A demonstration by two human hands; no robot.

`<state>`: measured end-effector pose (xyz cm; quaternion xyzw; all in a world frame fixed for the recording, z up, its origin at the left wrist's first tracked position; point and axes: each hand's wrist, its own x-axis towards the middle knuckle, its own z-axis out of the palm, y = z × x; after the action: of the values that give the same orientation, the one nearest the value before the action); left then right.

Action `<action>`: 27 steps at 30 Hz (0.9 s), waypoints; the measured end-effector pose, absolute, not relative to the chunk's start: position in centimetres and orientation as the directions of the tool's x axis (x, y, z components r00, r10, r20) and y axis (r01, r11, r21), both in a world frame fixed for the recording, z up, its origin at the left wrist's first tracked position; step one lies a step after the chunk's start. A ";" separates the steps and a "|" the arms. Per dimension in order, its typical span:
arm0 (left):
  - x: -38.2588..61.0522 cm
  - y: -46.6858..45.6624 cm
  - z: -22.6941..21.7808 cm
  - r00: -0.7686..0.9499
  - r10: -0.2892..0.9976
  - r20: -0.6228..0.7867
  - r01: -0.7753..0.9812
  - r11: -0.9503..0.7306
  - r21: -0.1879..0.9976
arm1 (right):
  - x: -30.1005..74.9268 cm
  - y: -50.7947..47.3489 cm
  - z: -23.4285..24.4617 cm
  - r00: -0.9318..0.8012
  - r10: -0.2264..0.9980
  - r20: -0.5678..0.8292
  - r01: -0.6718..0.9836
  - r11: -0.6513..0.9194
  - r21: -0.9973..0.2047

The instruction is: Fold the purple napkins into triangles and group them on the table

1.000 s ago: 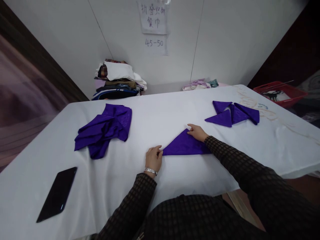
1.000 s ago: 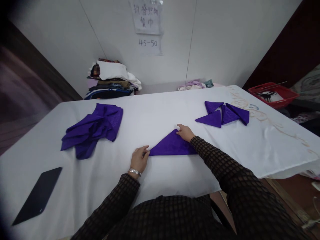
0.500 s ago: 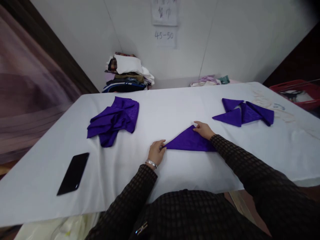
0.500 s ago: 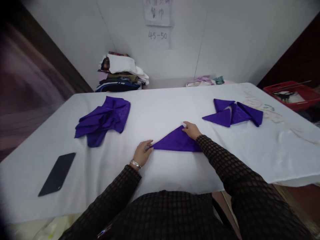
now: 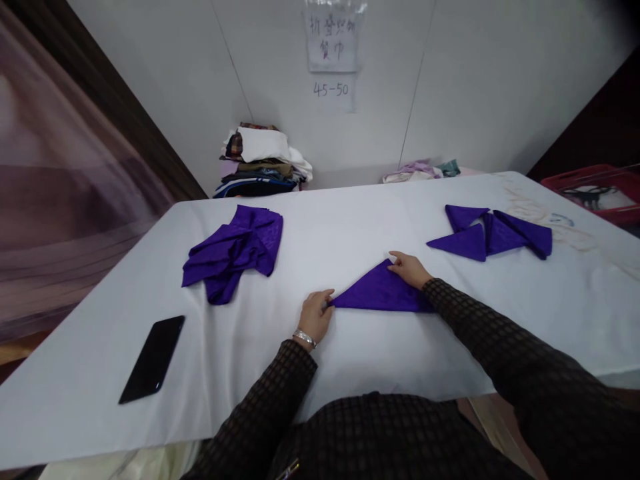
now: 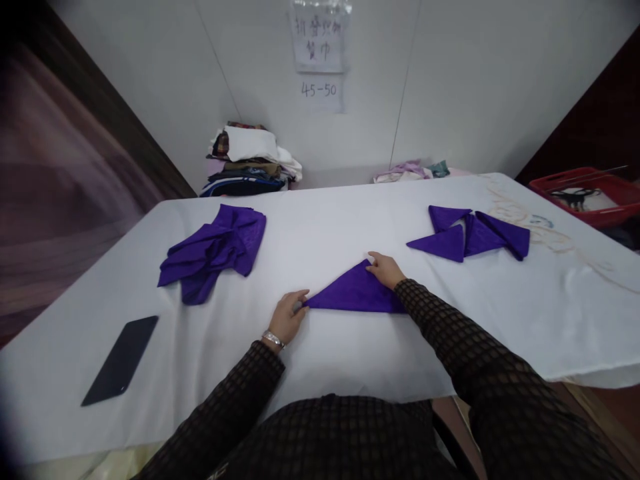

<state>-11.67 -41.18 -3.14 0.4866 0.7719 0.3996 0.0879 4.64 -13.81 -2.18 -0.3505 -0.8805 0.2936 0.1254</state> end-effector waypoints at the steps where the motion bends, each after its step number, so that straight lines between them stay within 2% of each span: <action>1: -11.7 -41.2 -3.2 -0.509 0.823 0.252 0.681 0.206 0.702 | 4.6 -13.8 -2.2 -0.722 0.691 0.019 0.543 0.584 -0.603; 12: -11.8 -41.1 -3.2 -0.482 0.842 0.240 0.705 0.210 0.678 | 4.7 -13.5 -2.2 -0.724 0.690 -0.010 0.558 0.577 -0.596; 20: -11.6 -41.7 -2.8 -0.514 0.846 0.142 0.609 0.243 0.755 | 4.8 -12.6 -2.8 -0.741 0.671 0.014 0.550 0.618 -0.562; 27: -11.4 -41.0 -2.9 -0.551 0.819 0.162 0.601 0.255 0.757 | 4.5 -12.5 -2.6 -0.747 0.665 -0.027 0.573 0.623 -0.532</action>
<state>-11.44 -40.98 -2.91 0.4547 0.7808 0.4072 0.1334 4.47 -12.55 -2.59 -0.3451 -0.8967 0.2632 0.0865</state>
